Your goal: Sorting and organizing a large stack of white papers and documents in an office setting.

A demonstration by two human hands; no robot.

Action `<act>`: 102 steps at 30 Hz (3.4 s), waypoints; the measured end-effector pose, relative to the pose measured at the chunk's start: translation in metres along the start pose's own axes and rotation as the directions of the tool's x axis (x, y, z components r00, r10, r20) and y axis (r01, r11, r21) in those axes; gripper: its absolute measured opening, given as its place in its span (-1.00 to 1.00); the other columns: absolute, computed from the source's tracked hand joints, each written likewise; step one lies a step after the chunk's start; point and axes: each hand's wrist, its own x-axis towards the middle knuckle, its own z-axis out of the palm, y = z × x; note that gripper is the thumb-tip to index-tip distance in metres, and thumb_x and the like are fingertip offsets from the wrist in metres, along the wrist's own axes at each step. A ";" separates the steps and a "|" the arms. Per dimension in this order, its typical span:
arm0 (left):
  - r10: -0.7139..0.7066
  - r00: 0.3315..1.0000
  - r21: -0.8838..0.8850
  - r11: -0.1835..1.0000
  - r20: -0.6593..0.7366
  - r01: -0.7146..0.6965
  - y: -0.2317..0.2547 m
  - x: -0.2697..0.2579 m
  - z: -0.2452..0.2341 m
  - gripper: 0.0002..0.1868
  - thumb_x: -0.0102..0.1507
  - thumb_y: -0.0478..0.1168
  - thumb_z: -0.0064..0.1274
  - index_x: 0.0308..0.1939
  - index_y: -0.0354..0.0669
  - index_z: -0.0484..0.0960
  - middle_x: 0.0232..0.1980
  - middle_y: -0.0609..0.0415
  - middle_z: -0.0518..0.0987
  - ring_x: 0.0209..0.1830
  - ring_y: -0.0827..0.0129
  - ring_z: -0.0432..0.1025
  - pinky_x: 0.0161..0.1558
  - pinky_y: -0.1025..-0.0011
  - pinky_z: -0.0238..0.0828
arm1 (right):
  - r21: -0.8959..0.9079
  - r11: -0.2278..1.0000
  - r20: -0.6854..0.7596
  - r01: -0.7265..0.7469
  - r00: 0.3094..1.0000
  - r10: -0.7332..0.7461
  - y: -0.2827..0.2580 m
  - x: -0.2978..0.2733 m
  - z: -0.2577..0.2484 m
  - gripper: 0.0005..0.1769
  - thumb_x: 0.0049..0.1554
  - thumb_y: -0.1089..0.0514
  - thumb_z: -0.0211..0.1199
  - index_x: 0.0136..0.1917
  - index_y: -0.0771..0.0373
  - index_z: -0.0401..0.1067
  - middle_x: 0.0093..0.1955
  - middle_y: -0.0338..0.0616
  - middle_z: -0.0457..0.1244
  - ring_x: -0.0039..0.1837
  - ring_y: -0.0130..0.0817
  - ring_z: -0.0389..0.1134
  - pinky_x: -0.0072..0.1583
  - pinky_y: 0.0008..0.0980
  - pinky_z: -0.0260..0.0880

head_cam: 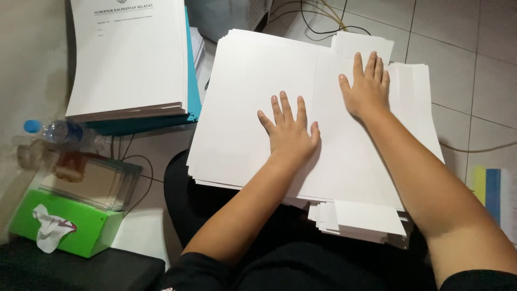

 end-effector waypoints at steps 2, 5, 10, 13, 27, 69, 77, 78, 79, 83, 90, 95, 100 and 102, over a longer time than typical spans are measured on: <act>0.003 1.000 0.001 1.000 0.024 -0.003 0.001 0.001 -0.001 -0.21 0.34 0.19 -0.47 0.61 0.01 -0.12 0.66 -0.26 -0.33 0.65 -0.17 -0.49 0.41 -0.47 -0.61 | -0.030 0.997 -0.025 0.076 0.997 -0.076 0.009 0.027 0.007 -0.24 0.35 -0.19 -0.33 0.65 0.27 -0.18 0.70 0.15 -0.30 0.69 0.04 -0.39 0.58 0.05 -0.44; 0.095 0.993 -0.157 0.984 0.064 -0.084 -0.004 -0.006 -0.023 -0.25 0.38 0.09 -0.42 0.58 -0.23 0.02 0.62 -0.53 -0.21 0.65 -0.31 -0.48 0.29 -0.55 -0.88 | 0.020 0.980 0.030 0.199 0.979 -0.199 -0.016 0.014 0.004 -0.21 0.40 -0.20 -0.31 0.64 0.44 -0.10 0.70 0.29 -0.23 0.72 -0.01 -0.34 0.60 -0.04 -0.51; 0.074 0.996 -0.141 0.988 0.058 -0.066 0.002 -0.002 -0.024 -0.30 0.39 0.04 -0.41 0.55 -0.24 0.09 0.61 -0.52 -0.15 0.66 -0.30 -0.41 0.28 -0.57 -0.82 | 0.013 0.994 0.010 0.105 0.994 -0.106 0.001 0.005 0.000 -0.22 0.41 -0.17 -0.33 0.65 0.45 -0.15 0.71 0.24 -0.26 0.72 -0.04 -0.36 0.62 -0.03 -0.49; 0.054 0.997 -0.106 0.993 0.051 -0.049 0.003 0.000 -0.019 -0.31 0.39 0.03 -0.41 0.54 -0.24 0.10 0.60 -0.52 -0.12 0.65 -0.32 -0.37 0.27 -0.60 -0.77 | -0.006 0.999 0.022 0.048 0.999 -0.048 0.016 -0.016 0.002 -0.26 0.39 -0.07 -0.35 0.66 0.43 -0.20 0.72 0.24 -0.30 0.72 -0.04 -0.38 0.62 0.00 -0.49; 0.042 0.998 -0.063 0.997 -0.039 -0.044 0.004 -0.010 -0.012 -0.31 0.40 0.05 -0.39 0.56 -0.22 0.12 0.61 -0.47 -0.05 0.65 -0.30 -0.29 0.27 -0.62 -0.68 | -0.072 0.995 0.206 0.065 0.977 -0.049 0.136 -0.224 -0.004 -0.19 0.17 0.12 -0.20 0.68 0.20 -0.15 0.75 0.06 -0.32 0.73 -0.01 -0.38 0.60 0.03 -0.46; 0.081 0.988 -0.081 0.992 -0.134 -0.092 -0.005 -0.004 0.002 -0.29 0.36 0.00 -0.25 0.51 -0.35 0.19 0.58 -0.53 0.01 0.63 -0.34 -0.23 0.26 -0.65 -0.65 | -0.227 0.968 0.207 0.108 0.977 -0.061 0.143 -0.048 0.014 -0.02 0.35 -0.35 -0.38 0.63 0.54 -0.28 0.69 0.40 -0.40 0.71 0.18 -0.41 0.61 0.10 -0.39; 0.073 0.994 -0.124 0.989 -0.079 -0.083 -0.003 -0.002 -0.011 -0.31 0.36 -0.02 -0.30 0.52 -0.32 0.16 0.59 -0.50 -0.02 0.65 -0.31 -0.28 0.27 -0.64 -0.69 | -0.089 0.994 0.073 0.071 0.995 -0.064 0.117 0.027 0.009 -0.19 0.42 -0.17 -0.47 0.66 0.51 -0.30 0.71 0.32 -0.39 0.72 0.06 -0.43 0.63 -0.02 -0.48; 0.077 0.994 -0.123 0.989 -0.074 -0.086 -0.004 -0.003 -0.009 -0.31 0.36 -0.02 -0.30 0.52 -0.32 0.16 0.59 -0.50 -0.02 0.65 -0.31 -0.28 0.27 -0.64 -0.69 | -0.086 0.994 0.076 0.065 0.995 -0.059 0.116 0.017 0.012 -0.19 0.42 -0.17 -0.47 0.66 0.51 -0.30 0.71 0.32 -0.39 0.72 0.06 -0.43 0.63 -0.02 -0.48; 0.074 0.994 -0.120 0.989 -0.075 -0.082 -0.003 -0.001 -0.009 -0.31 0.36 -0.02 -0.31 0.52 -0.32 0.16 0.59 -0.50 -0.03 0.65 -0.32 -0.29 0.27 -0.64 -0.68 | -0.096 0.992 0.086 0.080 0.994 -0.072 0.116 0.010 0.011 -0.16 0.41 -0.21 -0.46 0.66 0.50 -0.30 0.71 0.30 -0.39 0.72 0.05 -0.44 0.64 -0.03 -0.48; 0.066 0.993 -0.122 0.990 -0.093 -0.077 -0.004 0.000 -0.008 -0.33 0.37 -0.02 -0.32 0.51 -0.30 0.17 0.59 -0.48 -0.03 0.65 -0.31 -0.29 0.27 -0.62 -0.68 | -0.131 0.980 0.145 0.152 0.980 -0.133 0.109 -0.039 0.006 -0.02 0.35 -0.41 -0.46 0.67 0.45 -0.30 0.73 0.24 -0.40 0.73 0.04 -0.46 0.64 -0.03 -0.50; 0.082 0.988 -0.127 0.987 -0.129 -0.098 -0.007 -0.009 -0.008 -0.34 0.39 -0.01 -0.33 0.51 -0.30 0.18 0.59 -0.46 -0.02 0.65 -0.27 -0.28 0.32 -0.56 -0.70 | -0.149 0.862 0.334 0.484 0.845 -0.417 0.066 -0.205 -0.004 0.23 0.11 -0.71 -0.22 0.69 0.16 -0.29 0.74 0.08 -0.36 0.72 0.05 -0.42 0.60 0.02 -0.45; 0.106 0.983 -0.157 0.979 -0.152 -0.129 -0.008 -0.009 -0.002 -0.34 0.40 -0.01 -0.33 0.50 -0.33 0.19 0.59 -0.48 -0.02 0.66 -0.24 -0.28 0.39 -0.42 -0.71 | -0.057 0.873 0.361 0.485 0.825 -0.435 0.076 -0.253 0.003 0.50 -0.21 -0.76 0.35 0.69 -0.05 -0.23 0.74 -0.02 -0.34 0.70 0.03 -0.38 0.59 0.05 -0.39; 0.112 0.984 -0.137 0.982 -0.137 -0.131 -0.008 -0.011 -0.004 -0.33 0.40 0.00 -0.35 0.51 -0.33 0.17 0.60 -0.48 -0.02 0.66 -0.24 -0.28 0.41 -0.40 -0.69 | 0.207 0.917 0.598 0.341 0.698 -0.394 0.073 -0.236 -0.044 0.44 -0.18 -0.80 0.05 0.69 -0.08 -0.36 0.75 -0.02 -0.56 0.70 0.10 -0.66 0.60 0.08 -0.69; 0.106 0.984 -0.135 0.983 -0.143 -0.126 -0.008 -0.008 -0.007 -0.32 0.40 0.01 -0.35 0.52 -0.33 0.16 0.59 -0.48 -0.02 0.66 -0.24 -0.28 0.42 -0.39 -0.69 | 0.212 0.924 0.649 0.317 0.662 -0.376 0.076 -0.218 -0.044 0.33 -0.10 -0.74 0.00 0.69 -0.14 -0.38 0.75 -0.05 -0.60 0.70 0.08 -0.70 0.60 0.10 -0.72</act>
